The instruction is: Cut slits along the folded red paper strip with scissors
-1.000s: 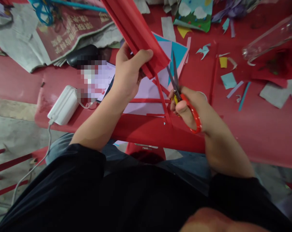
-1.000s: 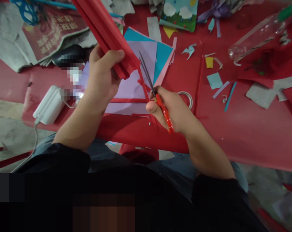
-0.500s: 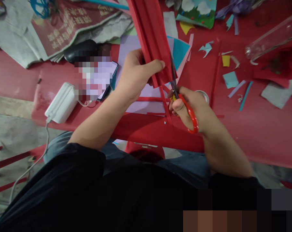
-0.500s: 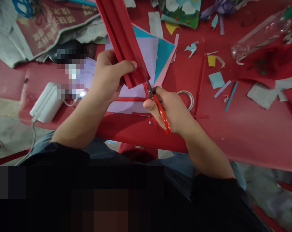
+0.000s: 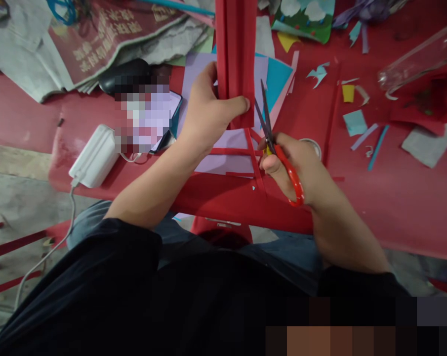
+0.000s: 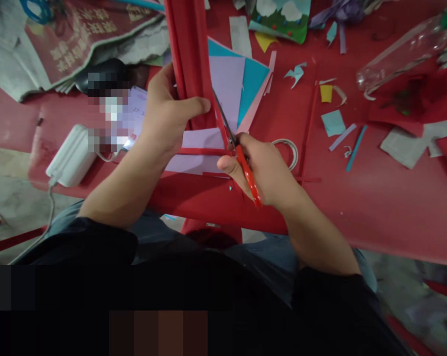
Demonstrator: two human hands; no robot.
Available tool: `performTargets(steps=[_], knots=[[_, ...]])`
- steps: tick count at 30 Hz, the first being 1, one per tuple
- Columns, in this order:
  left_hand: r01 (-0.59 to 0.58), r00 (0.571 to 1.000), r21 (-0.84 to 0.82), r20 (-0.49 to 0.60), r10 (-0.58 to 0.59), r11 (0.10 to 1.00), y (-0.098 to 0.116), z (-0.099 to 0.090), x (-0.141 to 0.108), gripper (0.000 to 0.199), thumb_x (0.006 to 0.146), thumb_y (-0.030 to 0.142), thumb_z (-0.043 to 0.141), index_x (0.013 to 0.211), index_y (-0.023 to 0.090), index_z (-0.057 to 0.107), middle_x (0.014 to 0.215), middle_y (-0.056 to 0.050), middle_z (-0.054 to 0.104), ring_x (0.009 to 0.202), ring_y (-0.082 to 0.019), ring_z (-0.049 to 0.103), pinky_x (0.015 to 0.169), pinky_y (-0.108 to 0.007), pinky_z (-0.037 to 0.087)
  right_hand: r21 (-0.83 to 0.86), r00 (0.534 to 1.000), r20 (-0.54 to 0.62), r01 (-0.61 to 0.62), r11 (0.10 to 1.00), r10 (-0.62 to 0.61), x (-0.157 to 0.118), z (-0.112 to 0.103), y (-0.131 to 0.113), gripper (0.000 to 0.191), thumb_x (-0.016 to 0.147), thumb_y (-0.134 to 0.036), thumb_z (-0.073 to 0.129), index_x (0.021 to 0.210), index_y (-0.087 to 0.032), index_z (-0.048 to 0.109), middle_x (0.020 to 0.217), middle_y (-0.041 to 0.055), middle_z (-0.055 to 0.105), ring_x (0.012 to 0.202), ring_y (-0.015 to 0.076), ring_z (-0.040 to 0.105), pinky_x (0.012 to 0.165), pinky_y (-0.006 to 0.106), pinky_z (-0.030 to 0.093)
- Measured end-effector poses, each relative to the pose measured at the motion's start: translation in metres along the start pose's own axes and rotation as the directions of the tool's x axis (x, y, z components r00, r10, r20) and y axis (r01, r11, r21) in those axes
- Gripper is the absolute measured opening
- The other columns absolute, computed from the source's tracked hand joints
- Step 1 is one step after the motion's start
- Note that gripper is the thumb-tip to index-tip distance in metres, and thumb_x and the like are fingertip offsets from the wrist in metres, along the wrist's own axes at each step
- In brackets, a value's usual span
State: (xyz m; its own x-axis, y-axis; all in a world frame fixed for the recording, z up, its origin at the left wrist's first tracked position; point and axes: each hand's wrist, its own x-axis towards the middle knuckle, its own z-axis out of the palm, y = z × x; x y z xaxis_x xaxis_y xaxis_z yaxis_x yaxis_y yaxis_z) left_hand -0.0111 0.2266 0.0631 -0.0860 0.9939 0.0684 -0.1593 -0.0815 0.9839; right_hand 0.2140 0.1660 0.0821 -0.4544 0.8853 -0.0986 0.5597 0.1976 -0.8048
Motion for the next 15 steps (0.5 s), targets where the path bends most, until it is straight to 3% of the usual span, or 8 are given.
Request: performTargets(steps=[4, 7, 10, 15], knots=[[0.010, 1.000, 0.032, -0.015, -0.009, 0.999, -0.001, 0.004, -0.005, 0.030, 0.073, 0.016, 0.084, 0.096, 0.028, 0.068, 0.093, 0.001, 0.072, 0.084, -0.020, 0.066, 0.075, -0.036, 0.054, 0.121, 0.974, -0.224, -0.019, 0.993, 0.045, 0.004, 0.017, -0.003, 0.034, 0.100, -0.052, 0.081, 0.119, -0.029, 0.065, 0.091, 0.0003, 0.071, 0.078, 0.0223, 0.069, 0.076, 0.042, 0.058], [0.082, 0.997, 0.059, 0.001, -0.082, 0.995, -0.002, 0.014, -0.013, 0.037, 0.070, 0.013, 0.084, 0.100, 0.026, 0.066, 0.092, 0.001, 0.072, 0.085, -0.018, 0.067, 0.076, -0.033, 0.054, 0.278, 0.934, -0.354, 0.053, 0.959, 0.051, 0.010, 0.028, 0.001, 0.031, 0.096, -0.039, 0.080, 0.119, -0.032, 0.060, 0.100, 0.0011, 0.071, 0.090, 0.0235, 0.073, 0.087, 0.045, 0.063], [0.149, 0.987, 0.045, 0.046, -0.151, 0.988, -0.003, 0.023, -0.021, 0.040, 0.069, 0.010, 0.083, 0.101, 0.025, 0.065, 0.091, 0.000, 0.073, 0.085, -0.018, 0.069, 0.072, -0.031, 0.054, 0.295, 0.908, -0.415, 0.079, 0.952, 0.054, 0.016, 0.031, 0.008, 0.032, 0.093, -0.031, 0.076, 0.118, -0.032, 0.057, 0.104, 0.0022, 0.070, 0.097, 0.0245, 0.074, 0.089, 0.046, 0.064], [0.199, 0.973, 0.055, 0.112, -0.204, 0.979, -0.007, 0.028, -0.029, 0.036, 0.069, 0.008, 0.081, 0.097, 0.023, 0.066, 0.088, 0.000, 0.074, 0.082, -0.018, 0.070, 0.070, -0.030, 0.056, 0.208, 0.915, -0.394, -0.008, 0.978, 0.091, 0.020, 0.030, 0.017, 0.027, 0.095, -0.032, 0.068, 0.117, -0.032, 0.053, 0.109, 0.0058, 0.071, 0.098, 0.0277, 0.074, 0.085, 0.047, 0.065]])
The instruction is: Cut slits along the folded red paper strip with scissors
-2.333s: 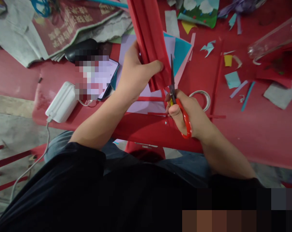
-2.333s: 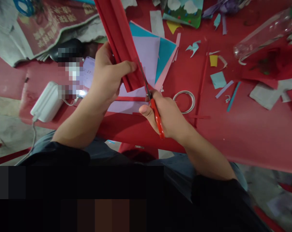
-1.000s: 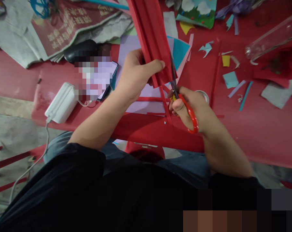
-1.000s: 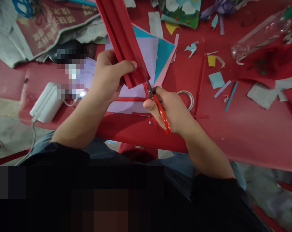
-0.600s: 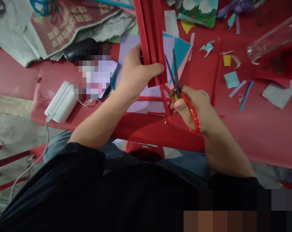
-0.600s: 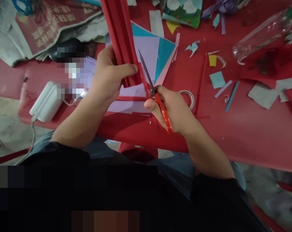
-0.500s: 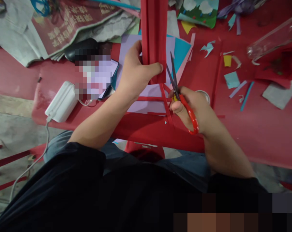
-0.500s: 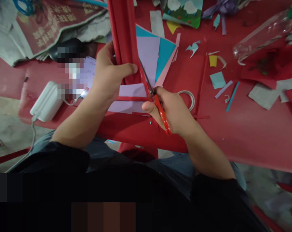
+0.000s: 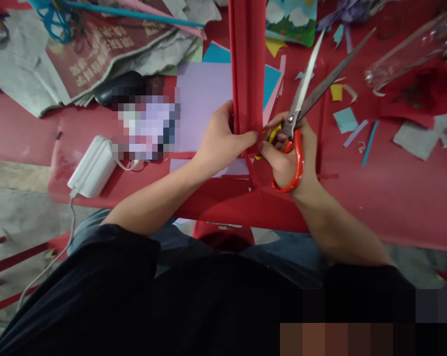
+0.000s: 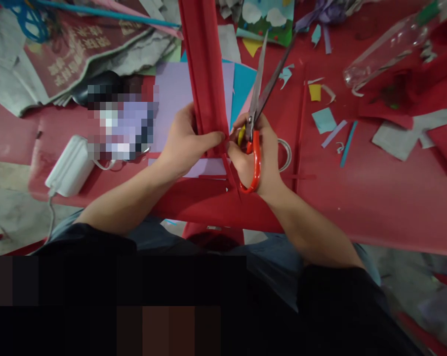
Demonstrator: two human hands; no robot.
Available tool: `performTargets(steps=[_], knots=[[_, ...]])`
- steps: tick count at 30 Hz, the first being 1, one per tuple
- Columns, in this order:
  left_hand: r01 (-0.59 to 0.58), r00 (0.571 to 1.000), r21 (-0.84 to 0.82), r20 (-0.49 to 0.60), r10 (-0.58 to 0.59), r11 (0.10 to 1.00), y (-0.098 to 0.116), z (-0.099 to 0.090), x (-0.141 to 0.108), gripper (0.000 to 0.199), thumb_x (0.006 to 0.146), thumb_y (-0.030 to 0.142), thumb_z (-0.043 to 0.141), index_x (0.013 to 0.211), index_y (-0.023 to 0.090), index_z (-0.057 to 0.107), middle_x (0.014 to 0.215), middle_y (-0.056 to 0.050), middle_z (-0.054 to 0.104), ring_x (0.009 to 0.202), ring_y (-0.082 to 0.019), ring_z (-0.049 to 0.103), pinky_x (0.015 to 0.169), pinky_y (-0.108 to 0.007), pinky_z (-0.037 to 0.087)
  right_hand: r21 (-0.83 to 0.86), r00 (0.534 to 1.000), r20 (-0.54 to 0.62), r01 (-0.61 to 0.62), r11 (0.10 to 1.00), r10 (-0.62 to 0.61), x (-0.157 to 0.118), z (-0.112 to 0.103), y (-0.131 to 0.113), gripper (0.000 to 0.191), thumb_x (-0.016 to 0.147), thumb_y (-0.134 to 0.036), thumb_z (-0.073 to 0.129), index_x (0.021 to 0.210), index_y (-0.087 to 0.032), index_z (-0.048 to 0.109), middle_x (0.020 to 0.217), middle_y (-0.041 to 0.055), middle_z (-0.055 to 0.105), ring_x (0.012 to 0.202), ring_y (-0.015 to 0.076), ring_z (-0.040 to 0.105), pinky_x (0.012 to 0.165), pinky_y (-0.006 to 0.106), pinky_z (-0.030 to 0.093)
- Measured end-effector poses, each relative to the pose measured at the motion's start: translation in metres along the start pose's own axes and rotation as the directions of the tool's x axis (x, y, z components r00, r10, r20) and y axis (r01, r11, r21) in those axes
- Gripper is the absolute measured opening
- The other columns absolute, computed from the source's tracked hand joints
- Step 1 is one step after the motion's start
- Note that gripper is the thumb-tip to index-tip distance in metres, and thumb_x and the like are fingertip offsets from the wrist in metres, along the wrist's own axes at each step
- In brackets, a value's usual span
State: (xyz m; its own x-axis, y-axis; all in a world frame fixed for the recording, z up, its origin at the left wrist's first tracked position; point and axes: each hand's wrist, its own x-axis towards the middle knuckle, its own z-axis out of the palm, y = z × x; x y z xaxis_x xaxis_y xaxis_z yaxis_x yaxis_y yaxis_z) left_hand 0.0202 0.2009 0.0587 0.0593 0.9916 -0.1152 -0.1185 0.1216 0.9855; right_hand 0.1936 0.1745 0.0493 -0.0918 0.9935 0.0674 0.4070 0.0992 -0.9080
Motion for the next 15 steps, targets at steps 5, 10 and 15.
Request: performTargets(steps=[5, 10, 15], knots=[[0.074, 0.993, 0.016, 0.088, -0.075, 0.997, -0.008, 0.000, -0.001, 0.022, 0.071, 0.011, 0.078, 0.086, 0.022, 0.068, 0.076, -0.001, 0.071, 0.067, -0.015, 0.065, 0.059, -0.030, 0.054, 0.002, 1.000, -0.023, -0.012, 1.000, 0.012, 0.005, -0.001, 0.007, 0.025, 0.100, -0.039, 0.068, 0.118, -0.033, 0.052, 0.107, 0.0047, 0.069, 0.091, 0.0274, 0.072, 0.079, 0.048, 0.063], [0.131, 0.989, 0.001, 0.072, -0.131, 0.991, -0.008, 0.001, 0.000, 0.016, 0.074, 0.017, 0.079, 0.083, 0.022, 0.067, 0.067, 0.000, 0.070, 0.062, -0.015, 0.065, 0.057, -0.030, 0.055, 0.113, 1.000, 0.009, -0.020, 0.993, 0.019, 0.006, -0.005, 0.002, 0.030, 0.104, -0.054, 0.073, 0.116, -0.034, 0.053, 0.102, 0.0027, 0.067, 0.085, 0.0239, 0.066, 0.084, 0.047, 0.062], [-0.049, 0.996, -0.019, -0.080, 0.047, 0.999, -0.001, -0.006, 0.007, 0.015, 0.078, 0.014, 0.077, 0.080, 0.024, 0.066, 0.069, 0.001, 0.071, 0.058, -0.014, 0.065, 0.055, -0.032, 0.056, 0.086, 0.990, 0.140, -0.022, 0.996, 0.010, -0.006, -0.006, -0.009, 0.043, 0.110, -0.074, 0.056, 0.115, -0.031, 0.052, 0.086, -0.0004, 0.059, 0.078, 0.0235, 0.063, 0.081, 0.044, 0.058]])
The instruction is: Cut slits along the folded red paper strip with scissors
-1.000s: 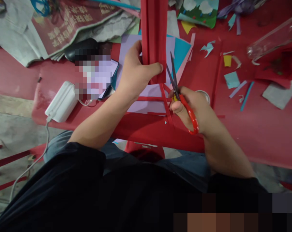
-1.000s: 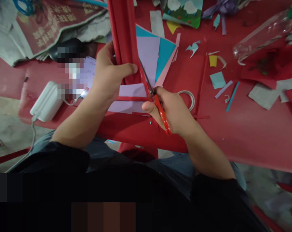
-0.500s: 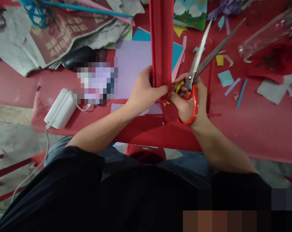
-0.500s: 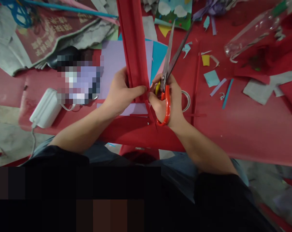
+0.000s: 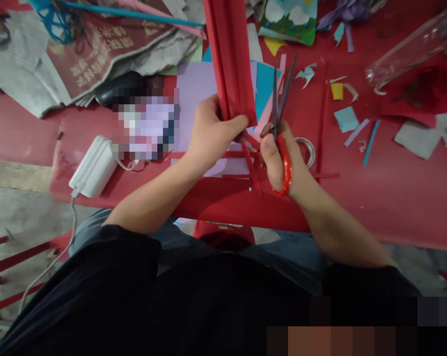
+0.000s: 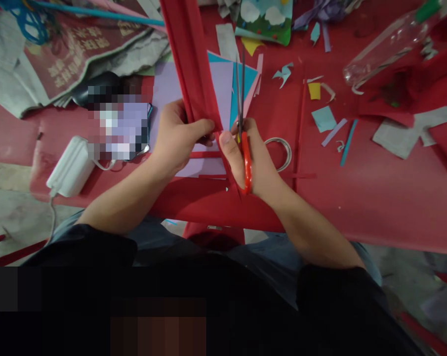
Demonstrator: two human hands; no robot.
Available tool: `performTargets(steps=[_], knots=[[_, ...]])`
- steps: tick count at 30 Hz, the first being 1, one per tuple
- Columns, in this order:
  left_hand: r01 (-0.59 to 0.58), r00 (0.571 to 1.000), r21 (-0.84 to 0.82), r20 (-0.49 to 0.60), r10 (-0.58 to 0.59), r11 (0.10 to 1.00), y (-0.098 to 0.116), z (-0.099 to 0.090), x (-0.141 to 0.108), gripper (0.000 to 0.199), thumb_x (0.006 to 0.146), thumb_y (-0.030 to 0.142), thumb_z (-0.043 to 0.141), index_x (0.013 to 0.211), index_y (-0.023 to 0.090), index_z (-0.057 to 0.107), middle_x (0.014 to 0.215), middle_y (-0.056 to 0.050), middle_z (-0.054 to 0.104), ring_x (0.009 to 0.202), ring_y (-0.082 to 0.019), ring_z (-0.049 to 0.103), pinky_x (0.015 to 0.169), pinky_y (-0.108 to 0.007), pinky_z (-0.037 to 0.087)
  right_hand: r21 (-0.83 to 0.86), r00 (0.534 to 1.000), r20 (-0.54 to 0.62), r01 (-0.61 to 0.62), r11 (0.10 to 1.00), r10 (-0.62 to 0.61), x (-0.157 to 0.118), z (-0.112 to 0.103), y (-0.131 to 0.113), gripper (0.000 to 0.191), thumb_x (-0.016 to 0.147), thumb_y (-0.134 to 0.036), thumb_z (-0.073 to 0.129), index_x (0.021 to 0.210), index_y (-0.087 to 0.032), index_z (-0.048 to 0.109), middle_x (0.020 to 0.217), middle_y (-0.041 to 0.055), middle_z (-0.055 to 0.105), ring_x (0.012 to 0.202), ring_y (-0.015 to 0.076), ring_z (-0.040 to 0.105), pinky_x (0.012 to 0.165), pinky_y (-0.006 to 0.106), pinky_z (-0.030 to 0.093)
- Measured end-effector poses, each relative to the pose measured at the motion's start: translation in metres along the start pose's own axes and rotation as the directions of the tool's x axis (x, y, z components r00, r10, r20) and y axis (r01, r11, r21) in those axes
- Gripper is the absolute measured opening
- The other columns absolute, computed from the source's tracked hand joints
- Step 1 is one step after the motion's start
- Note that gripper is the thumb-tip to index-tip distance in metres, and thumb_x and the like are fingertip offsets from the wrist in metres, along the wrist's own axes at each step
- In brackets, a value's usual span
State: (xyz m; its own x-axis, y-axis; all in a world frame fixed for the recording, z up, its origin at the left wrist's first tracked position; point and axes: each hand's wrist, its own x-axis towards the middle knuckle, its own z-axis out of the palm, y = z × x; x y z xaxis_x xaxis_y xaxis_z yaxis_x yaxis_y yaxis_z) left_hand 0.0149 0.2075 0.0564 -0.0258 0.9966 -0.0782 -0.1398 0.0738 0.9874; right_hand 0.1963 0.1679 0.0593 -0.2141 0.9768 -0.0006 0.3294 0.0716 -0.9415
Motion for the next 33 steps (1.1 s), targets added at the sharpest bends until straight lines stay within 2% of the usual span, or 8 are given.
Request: performTargets(steps=[3, 8, 13, 17, 23, 26, 29, 33], knots=[[-0.086, 0.992, -0.019, -0.094, 0.084, 0.996, 0.008, -0.004, 0.004, 0.016, 0.081, 0.012, 0.075, 0.083, 0.025, 0.065, 0.067, 0.004, 0.069, 0.057, -0.014, 0.066, 0.055, -0.031, 0.057, -0.162, 0.993, 0.113, -0.003, 0.987, 0.022, -0.007, -0.001, -0.004, 0.054, 0.107, -0.082, 0.054, 0.121, -0.029, 0.051, 0.086, 0.0018, 0.063, 0.080, 0.0278, 0.066, 0.078, 0.045, 0.054], [-0.080, 0.987, -0.072, -0.142, 0.069, 0.994, 0.020, -0.006, 0.003, 0.021, 0.082, 0.009, 0.076, 0.085, 0.024, 0.063, 0.070, 0.005, 0.071, 0.056, -0.013, 0.068, 0.056, -0.028, 0.057, -0.331, 0.981, 0.185, 0.015, 0.944, 0.049, -0.009, -0.002, -0.011, 0.071, 0.101, -0.095, 0.042, 0.119, -0.027, 0.051, 0.084, 0.0037, 0.062, 0.073, 0.0276, 0.063, 0.072, 0.042, 0.043], [-0.033, 0.996, -0.102, -0.082, 0.025, 0.994, 0.022, -0.002, -0.003, 0.020, 0.083, 0.008, 0.078, 0.086, 0.022, 0.064, 0.072, 0.004, 0.072, 0.059, -0.012, 0.070, 0.059, -0.028, 0.058, -0.335, 0.977, 0.209, 0.031, 0.942, 0.042, -0.010, -0.001, -0.016, 0.075, 0.101, -0.097, 0.036, 0.117, -0.026, 0.051, 0.081, 0.0037, 0.061, 0.068, 0.0258, 0.057, 0.069, 0.041, 0.041], [0.000, 1.000, -0.104, -0.028, -0.003, 0.995, 0.021, 0.001, -0.007, 0.017, 0.084, 0.009, 0.078, 0.086, 0.021, 0.067, 0.073, 0.002, 0.075, 0.061, -0.013, 0.070, 0.060, -0.029, 0.061, -0.322, 0.981, 0.194, 0.054, 0.945, 0.010, -0.010, -0.003, -0.013, 0.071, 0.103, -0.093, 0.043, 0.120, -0.025, 0.055, 0.079, 0.0042, 0.062, 0.067, 0.0272, 0.059, 0.066, 0.041, 0.038], [0.024, 1.000, -0.099, -0.011, -0.025, 0.995, 0.024, 0.004, -0.013, 0.020, 0.083, 0.007, 0.075, 0.083, 0.023, 0.065, 0.068, 0.004, 0.071, 0.061, -0.013, 0.068, 0.062, -0.030, 0.063, -0.279, 0.978, 0.209, 0.069, 0.958, -0.009, -0.009, -0.006, -0.005, 0.071, 0.102, -0.091, 0.051, 0.130, -0.025, 0.059, 0.084, 0.0078, 0.070, 0.090, 0.0378, 0.074, 0.076, 0.046, 0.050], [0.054, 0.999, -0.078, -0.005, -0.054, 0.995, 0.024, 0.004, -0.014, 0.018, 0.083, 0.010, 0.077, 0.085, 0.023, 0.064, 0.070, 0.003, 0.072, 0.064, -0.013, 0.070, 0.065, -0.031, 0.063, -0.271, 0.977, 0.211, 0.061, 0.961, -0.003, -0.009, -0.006, -0.005, 0.067, 0.103, -0.089, 0.052, 0.129, -0.028, 0.059, 0.082, 0.0061, 0.070, 0.082, 0.0343, 0.073, 0.072, 0.045, 0.049], [0.030, 1.000, -0.090, 0.002, -0.030, 0.995, 0.022, 0.003, -0.014, 0.018, 0.084, 0.010, 0.076, 0.084, 0.024, 0.064, 0.070, 0.003, 0.072, 0.064, -0.013, 0.069, 0.064, -0.032, 0.062, -0.264, 0.976, 0.217, 0.048, 0.963, 0.011, -0.008, -0.006, -0.006, 0.066, 0.100, -0.092, 0.054, 0.121, -0.029, 0.059, 0.080, 0.0047, 0.068, 0.070, 0.0300, 0.067, 0.065, 0.043, 0.045], [0.020, 1.000, -0.094, 0.003, -0.020, 0.995, 0.022, 0.003, -0.014, 0.018, 0.084, 0.012, 0.075, 0.083, 0.026, 0.064, 0.069, 0.003, 0.072, 0.063, -0.014, 0.068, 0.061, -0.032, 0.060, -0.250, 0.976, 0.217, 0.048, 0.967, 0.008, -0.007, -0.006, -0.008, 0.063, 0.102, -0.090, 0.054, 0.115, -0.029, 0.057, 0.081, 0.0050, 0.067, 0.069, 0.0284, 0.066, 0.064, 0.042, 0.047]])
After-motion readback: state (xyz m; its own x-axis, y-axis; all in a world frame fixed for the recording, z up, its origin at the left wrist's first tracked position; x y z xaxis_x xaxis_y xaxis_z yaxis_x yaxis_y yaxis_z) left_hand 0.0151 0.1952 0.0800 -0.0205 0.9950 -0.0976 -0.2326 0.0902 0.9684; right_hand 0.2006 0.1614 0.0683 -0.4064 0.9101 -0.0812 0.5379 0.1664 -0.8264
